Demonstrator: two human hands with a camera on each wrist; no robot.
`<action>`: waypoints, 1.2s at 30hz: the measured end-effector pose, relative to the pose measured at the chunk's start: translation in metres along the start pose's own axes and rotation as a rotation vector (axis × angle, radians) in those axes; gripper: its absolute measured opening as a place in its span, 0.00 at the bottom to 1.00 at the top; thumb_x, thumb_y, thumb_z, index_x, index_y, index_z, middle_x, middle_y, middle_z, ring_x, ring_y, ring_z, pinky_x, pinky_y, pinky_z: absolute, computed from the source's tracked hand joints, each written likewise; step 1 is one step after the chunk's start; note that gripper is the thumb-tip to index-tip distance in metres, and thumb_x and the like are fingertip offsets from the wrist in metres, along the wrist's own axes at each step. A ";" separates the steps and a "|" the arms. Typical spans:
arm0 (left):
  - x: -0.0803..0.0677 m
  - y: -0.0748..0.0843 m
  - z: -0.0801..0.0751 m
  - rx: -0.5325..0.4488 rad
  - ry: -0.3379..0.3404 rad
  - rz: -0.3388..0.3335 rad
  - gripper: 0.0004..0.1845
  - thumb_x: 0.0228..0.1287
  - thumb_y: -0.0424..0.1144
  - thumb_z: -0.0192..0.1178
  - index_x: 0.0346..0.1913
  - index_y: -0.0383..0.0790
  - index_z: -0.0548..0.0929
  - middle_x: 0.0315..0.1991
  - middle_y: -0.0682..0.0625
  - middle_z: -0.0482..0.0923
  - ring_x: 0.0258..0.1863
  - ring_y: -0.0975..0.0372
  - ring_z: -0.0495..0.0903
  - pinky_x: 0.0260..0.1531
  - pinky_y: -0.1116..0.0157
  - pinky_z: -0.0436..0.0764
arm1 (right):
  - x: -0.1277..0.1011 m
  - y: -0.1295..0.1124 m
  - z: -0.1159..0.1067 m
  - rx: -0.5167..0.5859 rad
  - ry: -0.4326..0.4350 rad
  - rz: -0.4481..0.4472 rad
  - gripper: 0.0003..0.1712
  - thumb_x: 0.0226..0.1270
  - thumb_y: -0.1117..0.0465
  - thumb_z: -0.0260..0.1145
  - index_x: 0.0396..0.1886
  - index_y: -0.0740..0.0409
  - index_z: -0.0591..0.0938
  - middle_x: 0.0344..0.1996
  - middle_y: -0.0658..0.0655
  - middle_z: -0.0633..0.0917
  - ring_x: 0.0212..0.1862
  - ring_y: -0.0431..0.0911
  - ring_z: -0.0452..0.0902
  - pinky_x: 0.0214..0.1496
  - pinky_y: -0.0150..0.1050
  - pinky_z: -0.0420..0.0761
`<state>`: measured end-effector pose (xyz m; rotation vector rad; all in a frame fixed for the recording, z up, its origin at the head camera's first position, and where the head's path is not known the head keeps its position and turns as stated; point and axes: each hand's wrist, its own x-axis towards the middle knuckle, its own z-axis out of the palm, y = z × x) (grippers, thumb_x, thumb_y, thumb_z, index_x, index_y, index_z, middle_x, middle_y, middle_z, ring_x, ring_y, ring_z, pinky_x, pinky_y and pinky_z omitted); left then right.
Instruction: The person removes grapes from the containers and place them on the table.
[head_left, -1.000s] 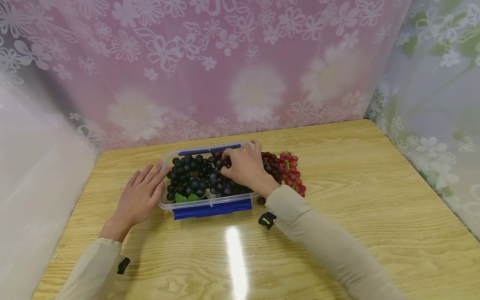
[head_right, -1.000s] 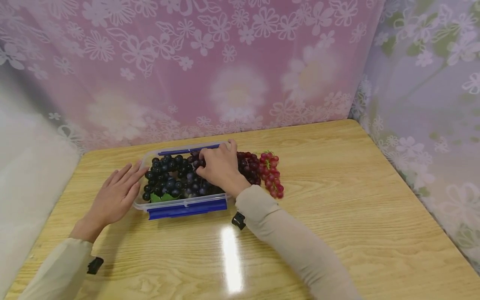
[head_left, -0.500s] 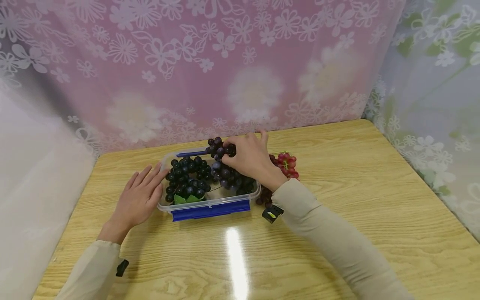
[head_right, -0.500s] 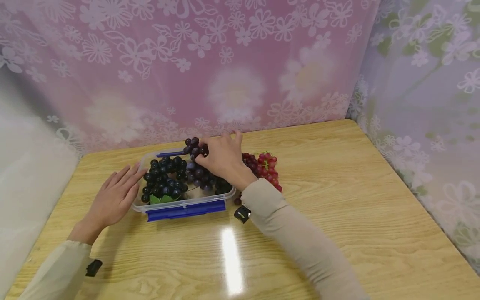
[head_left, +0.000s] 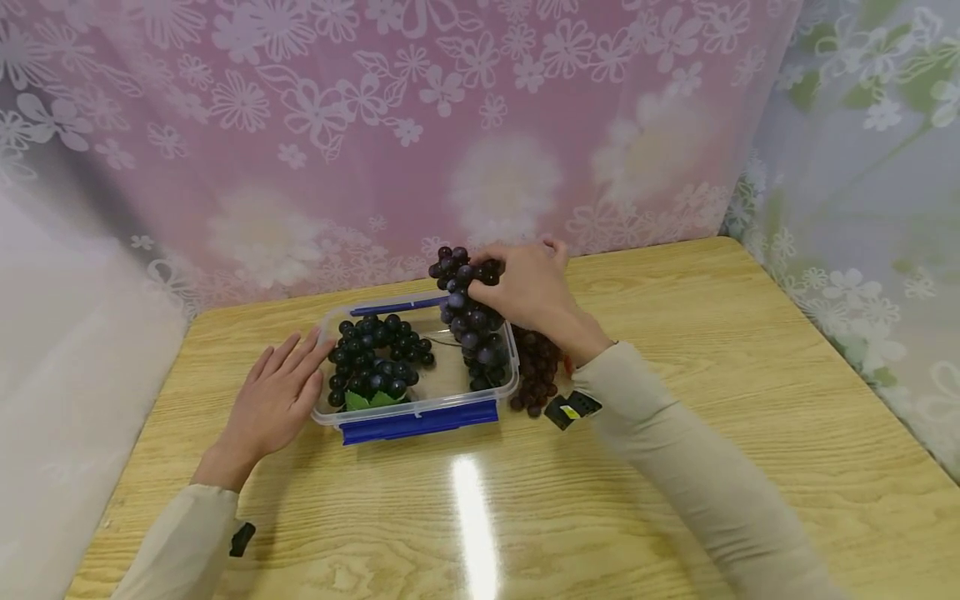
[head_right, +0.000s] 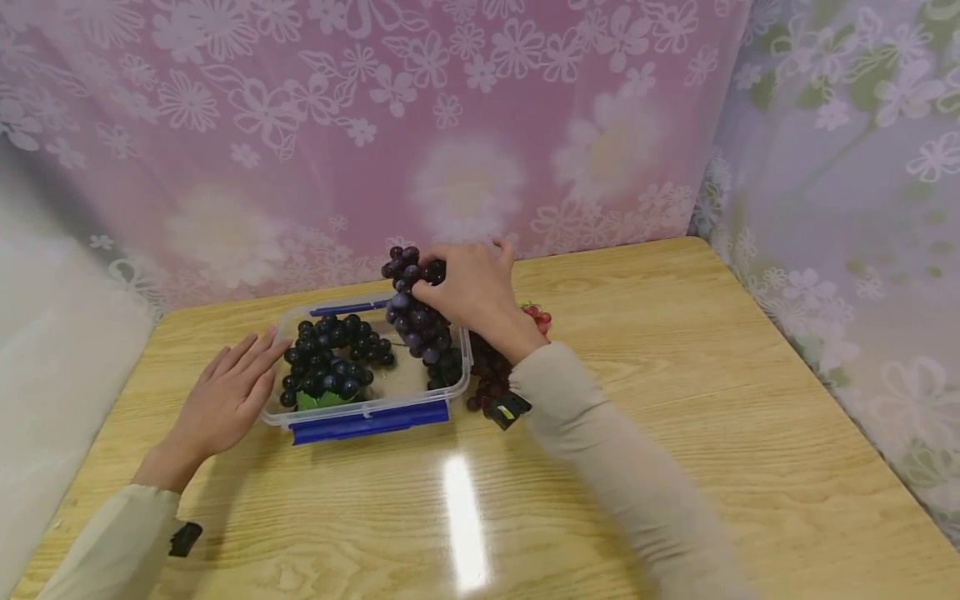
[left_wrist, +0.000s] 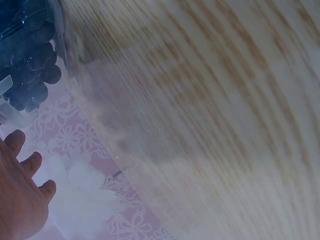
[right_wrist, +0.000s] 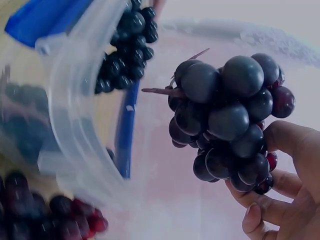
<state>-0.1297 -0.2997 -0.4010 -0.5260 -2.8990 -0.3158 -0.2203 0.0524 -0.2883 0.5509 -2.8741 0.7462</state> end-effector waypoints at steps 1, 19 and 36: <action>0.000 0.000 0.000 -0.001 0.000 0.000 0.26 0.77 0.44 0.41 0.75 0.48 0.59 0.75 0.47 0.50 0.73 0.49 0.48 0.69 0.48 0.41 | -0.001 0.003 -0.004 0.004 0.008 0.004 0.18 0.59 0.49 0.63 0.49 0.41 0.84 0.24 0.46 0.84 0.41 0.47 0.75 0.65 0.55 0.45; -0.002 -0.001 -0.002 0.019 -0.001 0.009 0.27 0.76 0.43 0.43 0.75 0.49 0.57 0.75 0.47 0.50 0.73 0.50 0.47 0.69 0.48 0.40 | -0.022 0.076 -0.056 -0.010 0.046 0.082 0.20 0.63 0.50 0.61 0.53 0.49 0.83 0.15 0.51 0.79 0.33 0.51 0.74 0.64 0.61 0.41; -0.005 -0.001 -0.008 0.064 -0.010 0.029 0.28 0.77 0.47 0.40 0.76 0.51 0.53 0.75 0.47 0.49 0.73 0.49 0.46 0.69 0.48 0.40 | -0.057 0.148 -0.060 -0.048 0.000 0.153 0.22 0.64 0.49 0.63 0.52 0.58 0.82 0.37 0.62 0.85 0.39 0.57 0.76 0.60 0.67 0.40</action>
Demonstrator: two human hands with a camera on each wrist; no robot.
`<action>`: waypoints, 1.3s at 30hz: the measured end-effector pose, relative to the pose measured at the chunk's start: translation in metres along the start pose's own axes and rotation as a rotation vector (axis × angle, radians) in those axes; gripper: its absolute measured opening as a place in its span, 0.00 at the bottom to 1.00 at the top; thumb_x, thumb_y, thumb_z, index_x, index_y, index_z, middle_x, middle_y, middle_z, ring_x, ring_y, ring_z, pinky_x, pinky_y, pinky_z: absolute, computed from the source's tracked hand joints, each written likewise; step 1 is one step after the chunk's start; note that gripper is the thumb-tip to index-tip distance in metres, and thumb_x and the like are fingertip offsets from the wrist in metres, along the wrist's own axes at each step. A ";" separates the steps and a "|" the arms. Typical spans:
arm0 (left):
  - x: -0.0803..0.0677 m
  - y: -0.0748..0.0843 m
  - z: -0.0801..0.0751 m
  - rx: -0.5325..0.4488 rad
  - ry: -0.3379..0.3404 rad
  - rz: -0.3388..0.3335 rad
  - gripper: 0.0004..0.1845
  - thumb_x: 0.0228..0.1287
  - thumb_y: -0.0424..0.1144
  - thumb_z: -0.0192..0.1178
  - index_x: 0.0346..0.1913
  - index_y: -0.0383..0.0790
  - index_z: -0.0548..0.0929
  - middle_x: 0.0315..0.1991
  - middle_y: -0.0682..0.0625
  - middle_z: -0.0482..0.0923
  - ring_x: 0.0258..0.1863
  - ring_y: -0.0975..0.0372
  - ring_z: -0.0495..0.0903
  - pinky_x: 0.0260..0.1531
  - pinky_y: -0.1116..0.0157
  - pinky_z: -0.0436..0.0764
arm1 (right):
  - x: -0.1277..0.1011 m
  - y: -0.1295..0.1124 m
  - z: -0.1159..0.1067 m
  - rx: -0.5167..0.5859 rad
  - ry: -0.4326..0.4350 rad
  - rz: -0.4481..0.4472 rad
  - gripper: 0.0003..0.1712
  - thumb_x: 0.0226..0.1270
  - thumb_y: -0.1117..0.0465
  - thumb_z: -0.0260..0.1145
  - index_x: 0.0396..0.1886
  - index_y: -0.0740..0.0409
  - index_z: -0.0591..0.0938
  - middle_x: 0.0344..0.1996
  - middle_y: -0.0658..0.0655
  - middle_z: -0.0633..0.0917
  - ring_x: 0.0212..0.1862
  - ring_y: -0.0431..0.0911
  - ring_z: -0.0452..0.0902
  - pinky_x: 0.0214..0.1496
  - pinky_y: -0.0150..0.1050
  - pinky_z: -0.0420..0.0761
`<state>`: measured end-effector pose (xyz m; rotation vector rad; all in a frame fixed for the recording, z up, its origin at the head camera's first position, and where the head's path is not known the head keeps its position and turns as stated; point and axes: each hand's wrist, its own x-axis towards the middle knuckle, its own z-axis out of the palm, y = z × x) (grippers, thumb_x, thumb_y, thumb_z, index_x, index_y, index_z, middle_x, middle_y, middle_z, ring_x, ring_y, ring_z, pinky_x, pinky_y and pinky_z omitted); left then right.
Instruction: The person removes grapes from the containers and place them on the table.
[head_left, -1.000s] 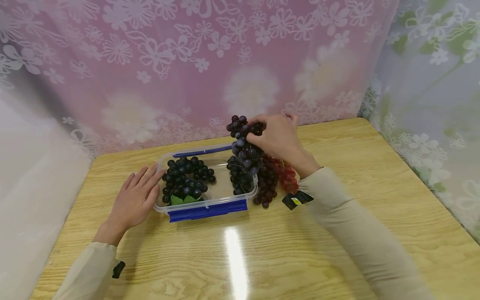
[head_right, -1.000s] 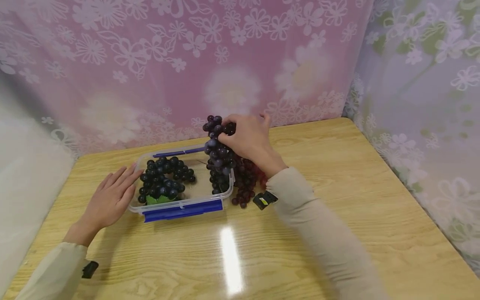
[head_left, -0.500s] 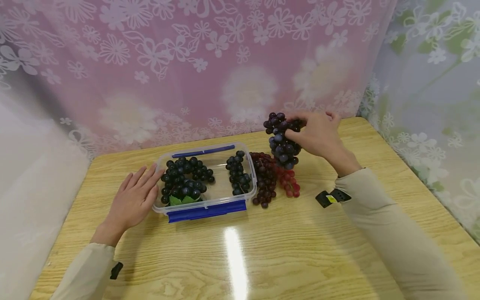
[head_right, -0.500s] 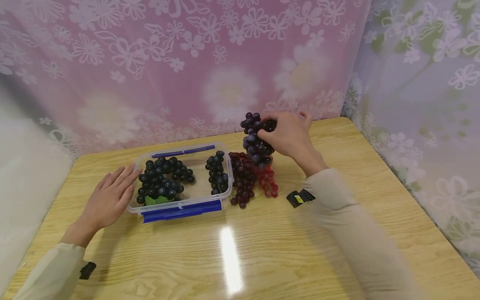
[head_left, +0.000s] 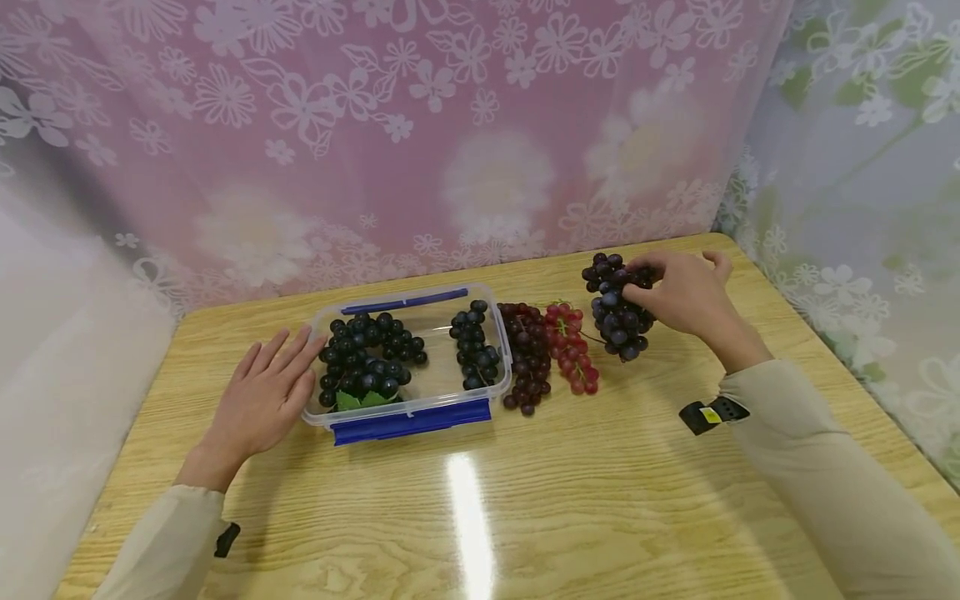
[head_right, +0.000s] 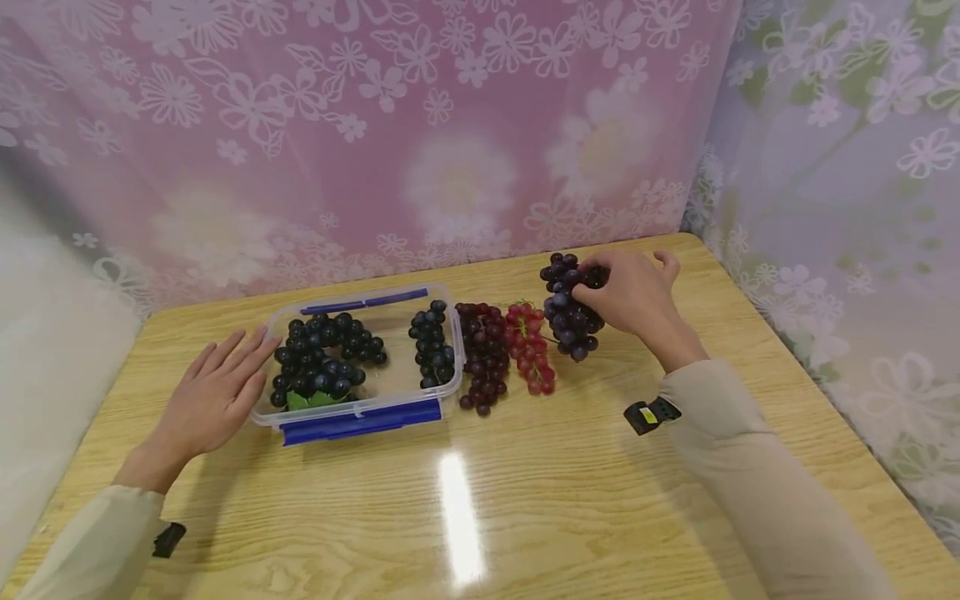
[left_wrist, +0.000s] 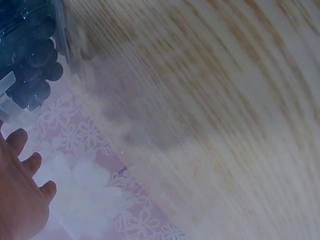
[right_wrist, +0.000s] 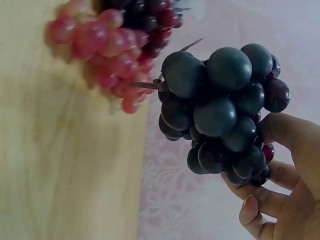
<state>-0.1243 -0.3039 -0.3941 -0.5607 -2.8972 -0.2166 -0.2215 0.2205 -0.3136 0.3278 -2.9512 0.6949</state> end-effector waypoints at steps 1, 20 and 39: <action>0.000 0.000 0.000 0.004 -0.001 0.000 0.28 0.77 0.48 0.39 0.76 0.51 0.53 0.75 0.47 0.49 0.73 0.49 0.46 0.69 0.48 0.40 | -0.001 0.003 0.002 -0.003 -0.006 0.003 0.22 0.64 0.49 0.63 0.51 0.58 0.83 0.39 0.62 0.85 0.39 0.57 0.76 0.60 0.67 0.40; -0.001 -0.002 0.000 -0.003 -0.004 -0.004 0.28 0.78 0.49 0.38 0.76 0.52 0.52 0.75 0.48 0.48 0.73 0.50 0.45 0.70 0.50 0.37 | -0.007 0.032 0.045 -0.041 -0.203 0.017 0.23 0.67 0.50 0.63 0.57 0.57 0.79 0.15 0.50 0.79 0.35 0.55 0.74 0.61 0.68 0.37; -0.001 0.001 -0.001 -0.009 0.003 -0.021 0.28 0.77 0.45 0.41 0.76 0.49 0.55 0.75 0.48 0.49 0.73 0.50 0.46 0.70 0.49 0.39 | -0.008 0.034 0.053 -0.072 -0.343 -0.076 0.26 0.74 0.52 0.54 0.66 0.59 0.71 0.53 0.65 0.79 0.54 0.68 0.67 0.62 0.71 0.34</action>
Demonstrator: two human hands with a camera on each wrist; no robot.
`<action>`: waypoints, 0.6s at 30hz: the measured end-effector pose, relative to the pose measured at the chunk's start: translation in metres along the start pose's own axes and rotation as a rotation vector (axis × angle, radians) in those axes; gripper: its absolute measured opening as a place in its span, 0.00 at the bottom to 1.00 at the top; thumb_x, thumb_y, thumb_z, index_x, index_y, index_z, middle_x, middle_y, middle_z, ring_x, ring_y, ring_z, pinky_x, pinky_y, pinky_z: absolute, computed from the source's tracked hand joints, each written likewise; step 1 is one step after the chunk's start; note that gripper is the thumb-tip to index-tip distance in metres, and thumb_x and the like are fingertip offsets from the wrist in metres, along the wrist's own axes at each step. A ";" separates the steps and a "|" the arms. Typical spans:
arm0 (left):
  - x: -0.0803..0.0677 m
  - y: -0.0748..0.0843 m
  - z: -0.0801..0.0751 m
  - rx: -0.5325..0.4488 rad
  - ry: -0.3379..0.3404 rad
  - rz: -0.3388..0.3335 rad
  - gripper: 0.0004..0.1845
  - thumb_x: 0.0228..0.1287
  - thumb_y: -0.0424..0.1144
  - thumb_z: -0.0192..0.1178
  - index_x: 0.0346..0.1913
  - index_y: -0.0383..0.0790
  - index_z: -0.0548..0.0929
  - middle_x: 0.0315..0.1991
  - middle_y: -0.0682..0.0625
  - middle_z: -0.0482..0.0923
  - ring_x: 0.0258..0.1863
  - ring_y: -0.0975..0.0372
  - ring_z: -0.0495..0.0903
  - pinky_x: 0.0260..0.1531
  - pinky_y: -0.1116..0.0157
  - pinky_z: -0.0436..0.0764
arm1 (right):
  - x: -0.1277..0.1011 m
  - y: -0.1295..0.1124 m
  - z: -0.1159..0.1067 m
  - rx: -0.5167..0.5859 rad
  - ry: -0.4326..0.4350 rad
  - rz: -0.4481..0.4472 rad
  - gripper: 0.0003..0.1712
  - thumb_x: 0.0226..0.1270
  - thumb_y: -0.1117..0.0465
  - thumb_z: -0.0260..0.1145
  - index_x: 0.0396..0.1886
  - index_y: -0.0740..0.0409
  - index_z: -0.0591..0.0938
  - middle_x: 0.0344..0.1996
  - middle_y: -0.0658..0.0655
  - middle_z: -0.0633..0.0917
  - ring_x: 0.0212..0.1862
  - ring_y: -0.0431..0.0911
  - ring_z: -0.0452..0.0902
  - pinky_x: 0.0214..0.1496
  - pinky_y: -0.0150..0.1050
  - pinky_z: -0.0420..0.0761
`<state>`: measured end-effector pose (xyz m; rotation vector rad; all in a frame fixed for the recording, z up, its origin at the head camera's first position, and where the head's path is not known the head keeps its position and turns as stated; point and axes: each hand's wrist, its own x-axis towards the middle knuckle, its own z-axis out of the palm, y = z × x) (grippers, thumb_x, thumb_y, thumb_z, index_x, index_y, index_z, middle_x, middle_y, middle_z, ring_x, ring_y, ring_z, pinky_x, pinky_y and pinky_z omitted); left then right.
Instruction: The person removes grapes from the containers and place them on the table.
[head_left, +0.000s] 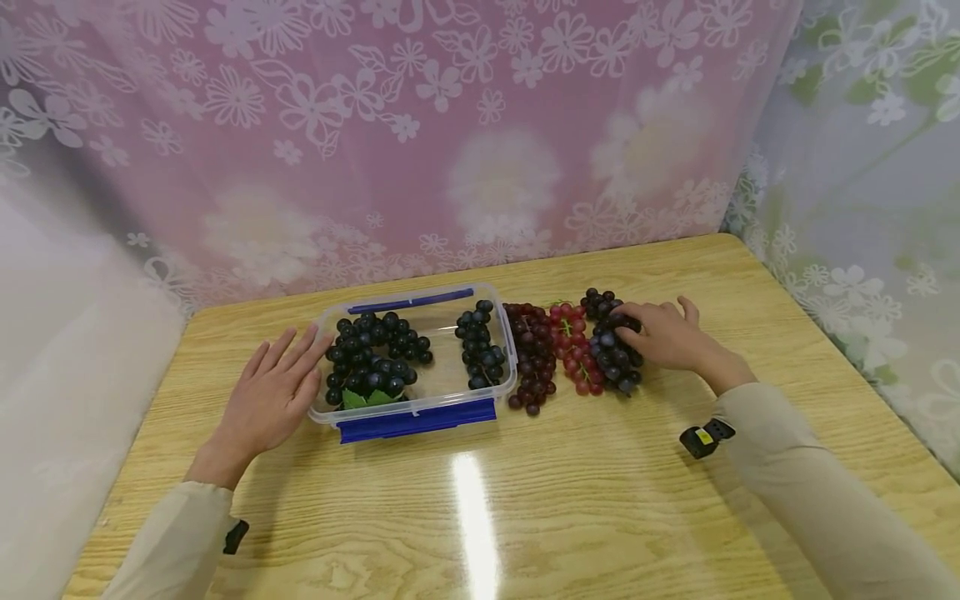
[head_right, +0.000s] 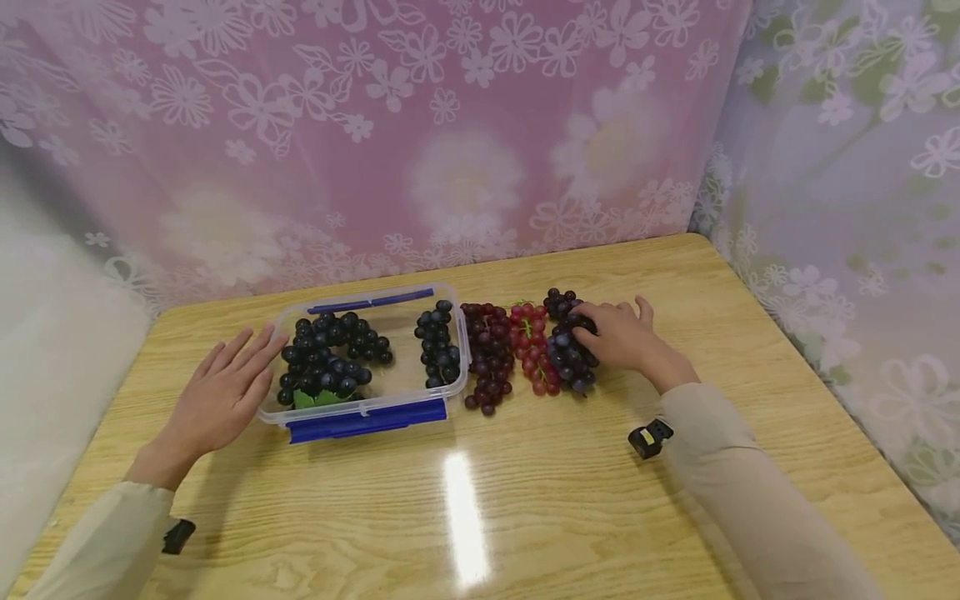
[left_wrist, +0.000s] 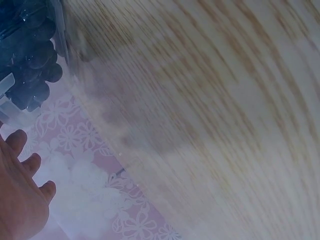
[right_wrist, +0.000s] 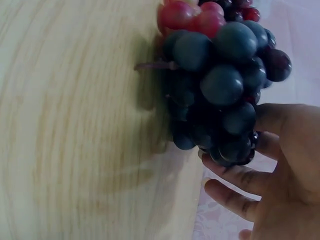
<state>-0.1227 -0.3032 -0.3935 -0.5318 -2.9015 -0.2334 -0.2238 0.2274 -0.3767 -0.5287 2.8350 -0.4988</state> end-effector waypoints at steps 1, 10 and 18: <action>0.000 0.000 0.000 -0.001 0.001 -0.002 0.27 0.77 0.45 0.41 0.76 0.49 0.55 0.75 0.48 0.49 0.73 0.51 0.46 0.70 0.49 0.40 | -0.001 0.001 -0.001 0.005 -0.006 -0.012 0.26 0.74 0.51 0.54 0.67 0.59 0.70 0.49 0.63 0.82 0.54 0.67 0.67 0.62 0.72 0.34; 0.000 -0.001 0.001 -0.005 0.004 -0.006 0.27 0.77 0.45 0.41 0.76 0.50 0.55 0.75 0.49 0.49 0.73 0.51 0.46 0.70 0.50 0.39 | -0.008 -0.001 -0.016 0.019 -0.008 -0.053 0.31 0.74 0.48 0.53 0.70 0.59 0.66 0.50 0.66 0.81 0.47 0.61 0.77 0.61 0.74 0.42; 0.000 0.000 0.001 -0.001 0.002 -0.002 0.27 0.77 0.45 0.40 0.76 0.50 0.55 0.75 0.48 0.49 0.73 0.51 0.45 0.70 0.49 0.40 | -0.015 -0.003 -0.026 -0.059 0.088 -0.072 0.37 0.73 0.41 0.50 0.73 0.58 0.62 0.67 0.72 0.63 0.66 0.70 0.53 0.64 0.66 0.50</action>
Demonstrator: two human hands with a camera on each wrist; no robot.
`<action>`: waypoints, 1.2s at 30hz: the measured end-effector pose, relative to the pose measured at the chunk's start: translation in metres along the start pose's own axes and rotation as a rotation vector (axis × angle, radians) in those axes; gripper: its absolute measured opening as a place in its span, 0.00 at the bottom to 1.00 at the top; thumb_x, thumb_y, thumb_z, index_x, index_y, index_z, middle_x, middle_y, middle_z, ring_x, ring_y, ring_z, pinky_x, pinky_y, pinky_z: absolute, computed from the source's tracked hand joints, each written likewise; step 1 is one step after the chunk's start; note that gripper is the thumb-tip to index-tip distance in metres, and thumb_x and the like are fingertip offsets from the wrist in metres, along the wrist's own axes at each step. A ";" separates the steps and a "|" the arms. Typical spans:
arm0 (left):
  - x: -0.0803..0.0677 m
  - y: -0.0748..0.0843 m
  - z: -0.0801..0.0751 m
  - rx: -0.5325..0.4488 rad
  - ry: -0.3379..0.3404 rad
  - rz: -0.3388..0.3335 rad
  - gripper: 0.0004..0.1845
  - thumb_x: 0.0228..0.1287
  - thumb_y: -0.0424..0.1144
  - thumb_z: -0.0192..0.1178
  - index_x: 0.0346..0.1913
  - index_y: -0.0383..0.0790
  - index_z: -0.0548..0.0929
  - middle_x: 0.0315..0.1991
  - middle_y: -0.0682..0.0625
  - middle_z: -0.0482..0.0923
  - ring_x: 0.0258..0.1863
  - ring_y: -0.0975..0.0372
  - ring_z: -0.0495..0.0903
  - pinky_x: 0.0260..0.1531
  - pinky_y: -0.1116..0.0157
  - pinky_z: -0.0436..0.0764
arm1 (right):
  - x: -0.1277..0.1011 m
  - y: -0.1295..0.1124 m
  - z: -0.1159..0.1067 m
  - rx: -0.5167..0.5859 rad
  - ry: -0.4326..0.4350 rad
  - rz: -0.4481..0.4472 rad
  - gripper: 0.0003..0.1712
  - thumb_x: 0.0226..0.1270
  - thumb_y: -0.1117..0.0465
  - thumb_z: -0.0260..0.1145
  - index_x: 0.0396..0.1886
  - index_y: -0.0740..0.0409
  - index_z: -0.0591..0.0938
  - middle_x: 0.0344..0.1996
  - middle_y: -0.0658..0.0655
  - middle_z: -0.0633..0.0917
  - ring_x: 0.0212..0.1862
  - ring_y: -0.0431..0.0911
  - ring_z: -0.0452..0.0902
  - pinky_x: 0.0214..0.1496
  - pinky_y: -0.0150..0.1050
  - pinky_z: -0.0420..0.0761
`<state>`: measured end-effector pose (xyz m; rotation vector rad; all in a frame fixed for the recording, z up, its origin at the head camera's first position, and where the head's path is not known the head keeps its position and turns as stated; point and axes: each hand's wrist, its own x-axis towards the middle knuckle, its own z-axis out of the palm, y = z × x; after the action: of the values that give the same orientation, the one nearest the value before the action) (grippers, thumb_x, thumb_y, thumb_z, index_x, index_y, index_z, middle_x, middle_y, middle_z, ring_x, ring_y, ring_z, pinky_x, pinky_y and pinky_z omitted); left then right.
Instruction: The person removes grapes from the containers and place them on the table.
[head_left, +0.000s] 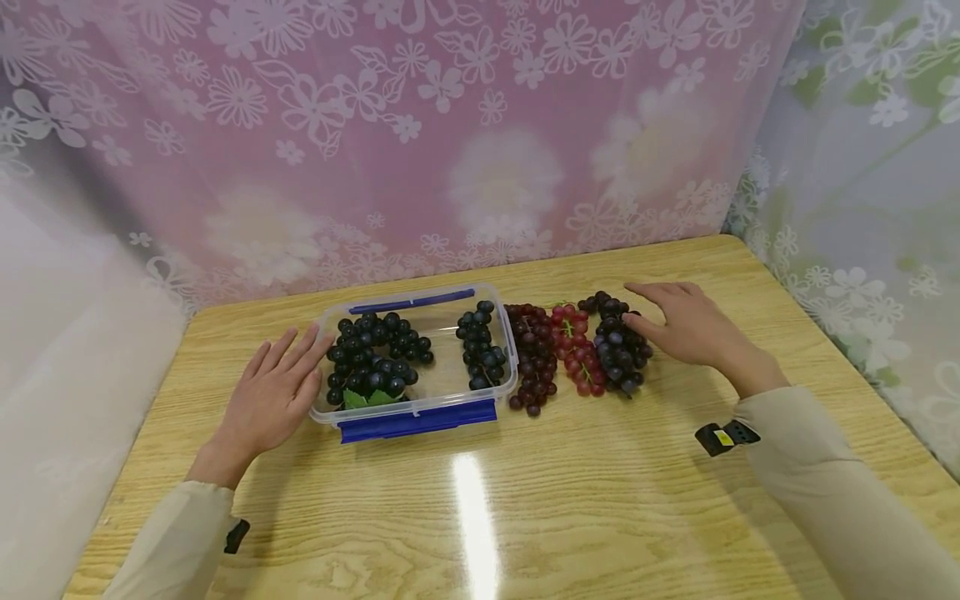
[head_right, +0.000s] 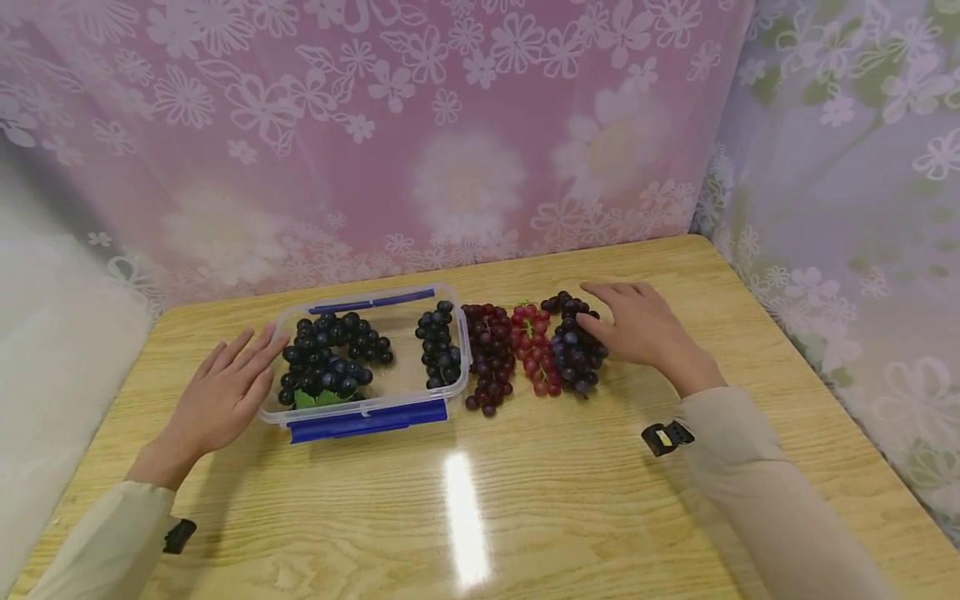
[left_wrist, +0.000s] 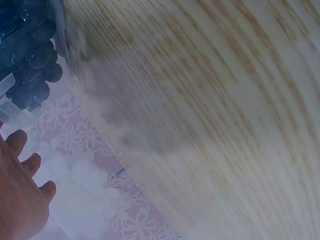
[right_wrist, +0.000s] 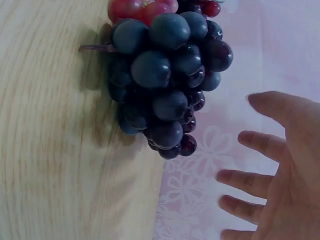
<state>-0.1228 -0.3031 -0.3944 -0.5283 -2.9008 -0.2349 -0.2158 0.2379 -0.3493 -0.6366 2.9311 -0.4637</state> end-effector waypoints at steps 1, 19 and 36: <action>0.000 0.000 0.000 0.000 0.000 0.001 0.27 0.77 0.45 0.40 0.76 0.50 0.55 0.75 0.48 0.49 0.73 0.51 0.45 0.70 0.49 0.40 | -0.001 -0.001 -0.001 -0.015 0.004 0.005 0.38 0.73 0.40 0.50 0.74 0.57 0.60 0.69 0.72 0.59 0.68 0.70 0.49 0.66 0.66 0.46; 0.000 0.001 0.000 0.006 0.000 -0.001 0.27 0.77 0.45 0.41 0.76 0.50 0.55 0.75 0.48 0.50 0.73 0.50 0.46 0.70 0.49 0.40 | -0.009 -0.012 -0.007 -0.110 -0.086 0.064 0.47 0.67 0.27 0.43 0.78 0.44 0.47 0.75 0.65 0.39 0.72 0.67 0.28 0.62 0.71 0.24; 0.000 0.001 -0.001 -0.006 -0.004 -0.008 0.27 0.77 0.45 0.40 0.76 0.50 0.55 0.75 0.48 0.50 0.73 0.50 0.46 0.69 0.48 0.40 | 0.003 -0.043 -0.006 -0.139 -0.015 0.036 0.46 0.67 0.27 0.42 0.78 0.43 0.50 0.75 0.64 0.43 0.72 0.65 0.32 0.64 0.69 0.26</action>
<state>-0.1221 -0.3021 -0.3936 -0.5190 -2.9079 -0.2438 -0.2027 0.2005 -0.3304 -0.5990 2.9741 -0.2519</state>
